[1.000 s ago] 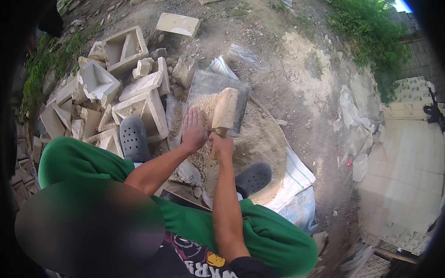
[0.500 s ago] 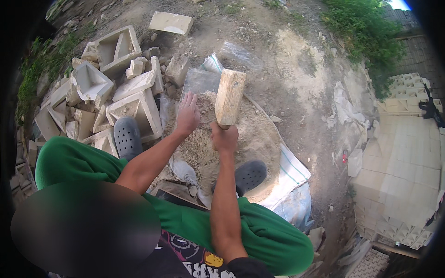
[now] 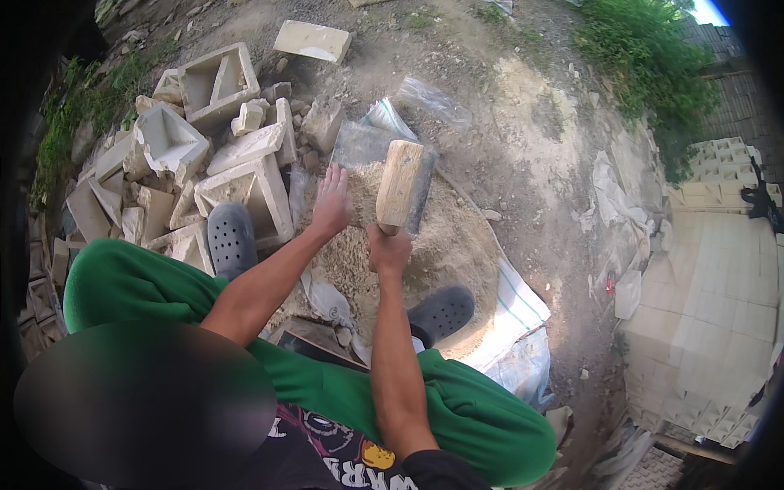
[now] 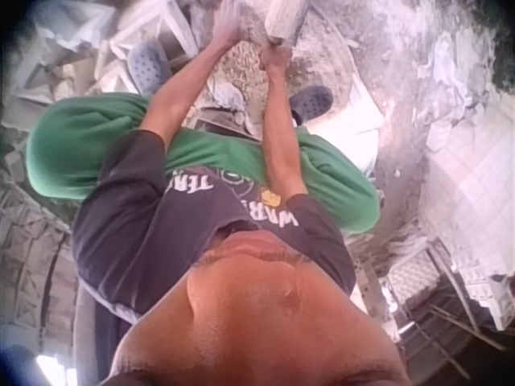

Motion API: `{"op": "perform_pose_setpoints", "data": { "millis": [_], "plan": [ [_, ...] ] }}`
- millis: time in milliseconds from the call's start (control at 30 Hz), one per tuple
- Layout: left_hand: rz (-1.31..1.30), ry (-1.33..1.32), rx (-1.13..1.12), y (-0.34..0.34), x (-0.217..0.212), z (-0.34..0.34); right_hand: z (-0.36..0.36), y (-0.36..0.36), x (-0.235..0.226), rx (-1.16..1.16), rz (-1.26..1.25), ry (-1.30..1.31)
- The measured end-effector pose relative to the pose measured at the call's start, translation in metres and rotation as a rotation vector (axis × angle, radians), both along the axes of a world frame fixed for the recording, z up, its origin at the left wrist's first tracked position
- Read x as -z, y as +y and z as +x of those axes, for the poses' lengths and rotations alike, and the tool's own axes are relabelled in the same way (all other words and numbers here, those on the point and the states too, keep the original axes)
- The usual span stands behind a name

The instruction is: The person sits on the ground and uses a wooden mallet to repeatedly strike a small stone fragment placed on a larger flat stone. The person breaks the stone into smaller pieces and dust, occasionally adjusting the fragment's position.

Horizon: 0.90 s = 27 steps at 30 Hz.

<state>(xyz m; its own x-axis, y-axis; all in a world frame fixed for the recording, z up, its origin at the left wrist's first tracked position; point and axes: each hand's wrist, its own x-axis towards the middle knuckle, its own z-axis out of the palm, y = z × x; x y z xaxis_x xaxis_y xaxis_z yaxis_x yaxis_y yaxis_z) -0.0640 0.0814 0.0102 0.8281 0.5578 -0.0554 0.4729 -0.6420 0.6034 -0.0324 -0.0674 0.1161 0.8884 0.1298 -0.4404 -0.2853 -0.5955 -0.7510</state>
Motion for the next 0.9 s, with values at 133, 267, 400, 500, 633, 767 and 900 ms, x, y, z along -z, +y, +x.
{"op": "perform_pose_setpoints", "data": {
  "millis": [133, 267, 400, 500, 633, 767, 900],
  "plan": [
    [0.007, 0.006, 0.008, -0.011, -0.005, 0.01, 0.014, -0.023, 0.043, -0.107, -0.074, -0.144],
    [-0.052, -0.02, 0.018, -0.011, -0.005, 0.006, 0.004, -0.034, 0.043, -0.187, -0.306, 0.129],
    [-0.017, -0.034, 0.074, -0.004, -0.004, 0.007, 0.005, -0.032, 0.04, -0.023, -0.034, 0.2],
    [0.062, -0.027, 0.13, 0.006, -0.005, 0.016, 0.011, -0.029, 0.04, 0.045, -0.01, 0.087],
    [0.096, 0.042, 0.242, -0.001, -0.005, 0.025, 0.019, -0.021, -0.005, 0.163, 0.175, 0.145],
    [0.072, 0.073, 0.379, -0.017, -0.002, 0.035, 0.031, -0.016, -0.037, 0.167, 0.236, 0.049],
    [0.047, -0.115, 0.146, -0.013, -0.006, 0.026, 0.034, -0.006, -0.05, 0.082, 0.332, -0.079]
  ]
}}
